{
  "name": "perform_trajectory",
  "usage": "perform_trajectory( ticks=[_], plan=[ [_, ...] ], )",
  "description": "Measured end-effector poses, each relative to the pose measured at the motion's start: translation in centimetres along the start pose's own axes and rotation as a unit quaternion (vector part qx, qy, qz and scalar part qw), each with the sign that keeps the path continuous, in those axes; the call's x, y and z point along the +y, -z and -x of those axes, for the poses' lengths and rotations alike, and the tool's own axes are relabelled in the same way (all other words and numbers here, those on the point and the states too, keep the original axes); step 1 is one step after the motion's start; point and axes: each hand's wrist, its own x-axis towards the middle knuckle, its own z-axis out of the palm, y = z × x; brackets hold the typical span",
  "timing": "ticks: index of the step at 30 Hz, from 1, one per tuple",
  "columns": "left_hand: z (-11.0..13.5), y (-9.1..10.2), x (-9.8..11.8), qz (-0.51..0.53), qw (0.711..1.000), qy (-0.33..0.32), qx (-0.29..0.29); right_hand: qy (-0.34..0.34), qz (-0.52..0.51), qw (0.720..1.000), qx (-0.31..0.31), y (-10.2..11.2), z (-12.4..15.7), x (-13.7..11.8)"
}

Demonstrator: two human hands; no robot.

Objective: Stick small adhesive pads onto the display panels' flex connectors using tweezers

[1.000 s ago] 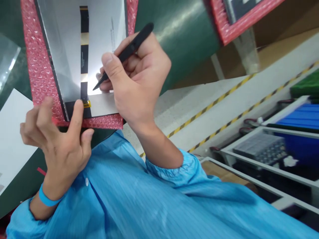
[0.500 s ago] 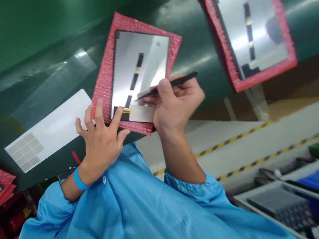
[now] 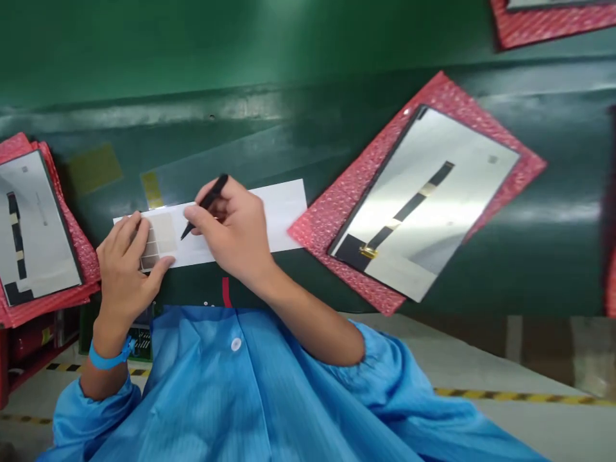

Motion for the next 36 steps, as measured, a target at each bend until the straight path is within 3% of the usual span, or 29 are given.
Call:
perform_trajectory(
  ticks=[4, 12, 19, 26, 33, 36],
  plan=[
    [0.1, -0.6, 0.6, 0.009, 1.0, 0.004, -0.006, -0.009, 0.016, 1.0, -0.025, -1.8, -0.2, 1.7],
    [-0.1, -0.6, 0.8, 0.013, 1.0, -0.003, -0.004, -0.008, 0.06, 0.998, -0.018, -1.5, -0.3, 1.7],
    [-0.1, -0.7, 1.1, 0.025, 1.0, 0.005, -0.01, -0.028, 0.077, 0.995, -0.063, -1.3, -0.9, 1.8],
    [-0.2, -0.5, 0.8, 0.006, 1.0, -0.005, -0.011, 0.011, 0.072, 0.994, -0.076, -1.8, -0.7, 2.5],
    [-0.7, -0.6, -0.1, -0.001, 1.0, -0.021, 0.01, -0.035, -0.064, 0.994, -0.085, -2.8, 0.0, 1.6],
    [-1.0, -0.2, -0.4, -0.004, 0.999, -0.032, 0.007, -0.03, -0.124, 0.99, -0.063, -1.7, 0.2, 0.2]
  ],
)
